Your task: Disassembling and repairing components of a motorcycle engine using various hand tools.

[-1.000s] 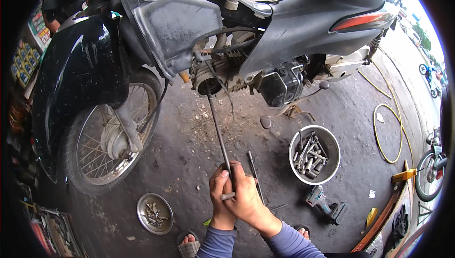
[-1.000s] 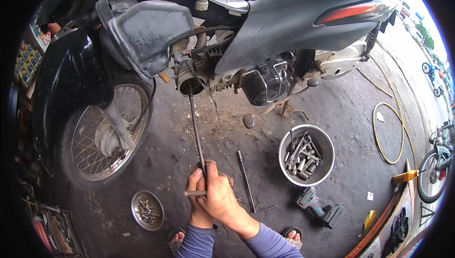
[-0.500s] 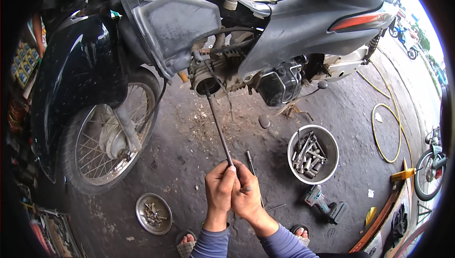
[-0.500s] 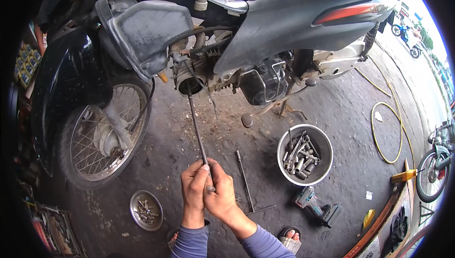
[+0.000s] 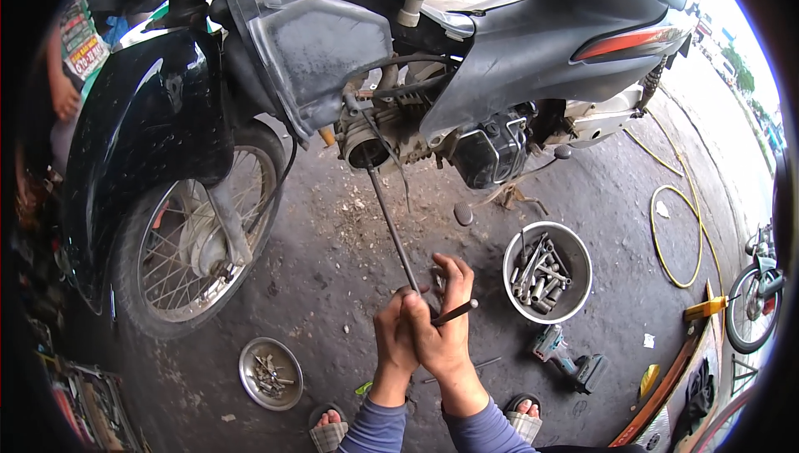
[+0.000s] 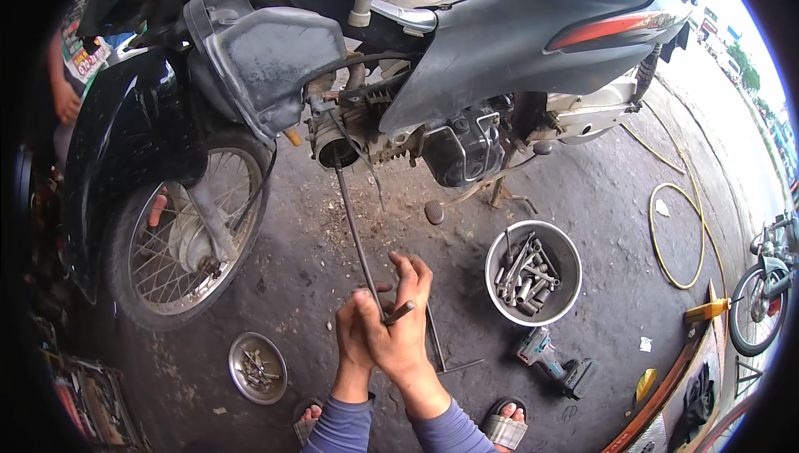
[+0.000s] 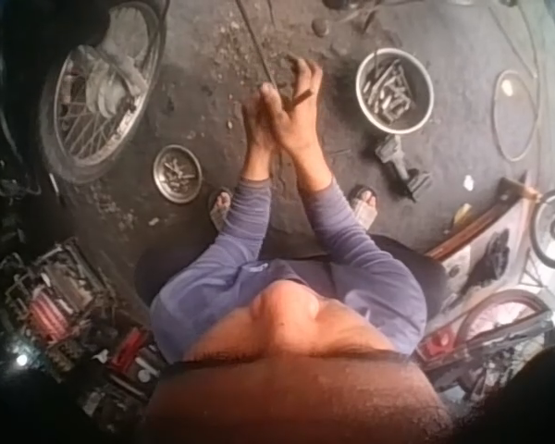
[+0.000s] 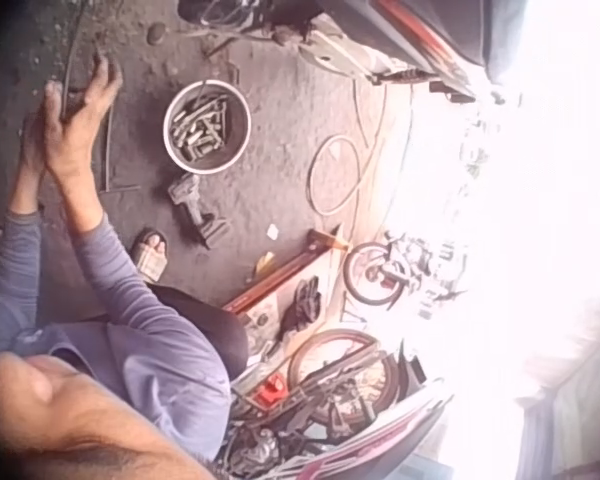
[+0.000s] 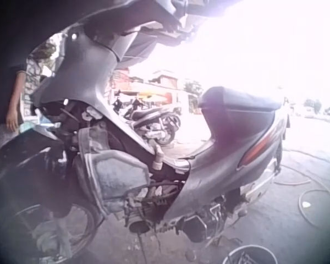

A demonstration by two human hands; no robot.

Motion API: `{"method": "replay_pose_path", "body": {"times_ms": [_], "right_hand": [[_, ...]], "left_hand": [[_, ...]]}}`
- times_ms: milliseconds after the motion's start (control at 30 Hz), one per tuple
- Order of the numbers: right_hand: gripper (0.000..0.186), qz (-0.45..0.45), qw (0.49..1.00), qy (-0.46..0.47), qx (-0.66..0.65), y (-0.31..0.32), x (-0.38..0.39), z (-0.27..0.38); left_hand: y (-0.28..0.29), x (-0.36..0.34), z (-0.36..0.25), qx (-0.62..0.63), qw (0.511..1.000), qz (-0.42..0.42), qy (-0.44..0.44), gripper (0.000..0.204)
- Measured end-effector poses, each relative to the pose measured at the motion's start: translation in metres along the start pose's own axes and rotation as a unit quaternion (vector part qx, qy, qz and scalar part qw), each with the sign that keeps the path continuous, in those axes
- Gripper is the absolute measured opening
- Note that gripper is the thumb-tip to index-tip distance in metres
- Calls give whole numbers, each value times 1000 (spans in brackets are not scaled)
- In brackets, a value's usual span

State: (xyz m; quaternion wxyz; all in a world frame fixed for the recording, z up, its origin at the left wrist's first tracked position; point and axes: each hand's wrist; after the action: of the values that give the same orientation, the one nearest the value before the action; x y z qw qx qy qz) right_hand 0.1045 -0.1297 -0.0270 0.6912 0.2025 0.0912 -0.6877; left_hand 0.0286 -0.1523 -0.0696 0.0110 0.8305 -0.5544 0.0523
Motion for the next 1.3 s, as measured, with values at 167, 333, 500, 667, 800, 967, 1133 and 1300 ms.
{"method": "replay_pose_path", "body": {"times_ms": [167,333,500,667,800,967,1133,1300], "right_hand": [[95,-91,974,90,-187,69,-16,-12],[69,-283,863,-5,-418,163,-37,-95],[52,-337,875,-66,-341,155,-22,-57],[30,557,734,-93,-377,-59,135,-12],[47,274,804,-337,-406,-16,130,-78],[61,-24,813,-334,-477,11,67,-19],[29,-69,980,34,186,-5,26,42],[55,236,949,207,42,-18,96,0]], "left_hand": [[-4,-6,-27,258,954,40,149,24],[8,-55,-23,428,822,220,304,13],[8,-69,-49,429,757,337,360,23],[43,-109,-55,295,812,284,416,19],[38,-114,-77,301,828,292,372,22],[30,-114,-57,307,843,258,359,24],[24,-88,-53,362,821,264,355,27],[17,-93,-67,420,780,305,349,26]]}}
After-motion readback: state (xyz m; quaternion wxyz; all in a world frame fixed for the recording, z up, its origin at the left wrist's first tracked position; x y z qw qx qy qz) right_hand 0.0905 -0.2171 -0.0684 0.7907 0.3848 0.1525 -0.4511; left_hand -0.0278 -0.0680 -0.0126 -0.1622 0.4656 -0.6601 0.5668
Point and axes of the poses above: each hand's wrist, its own x-axis away from the middle knuckle, its own y-axis out of the back of the hand, z = x × y, and after that the axes turned 8 degrees about y, right-handed
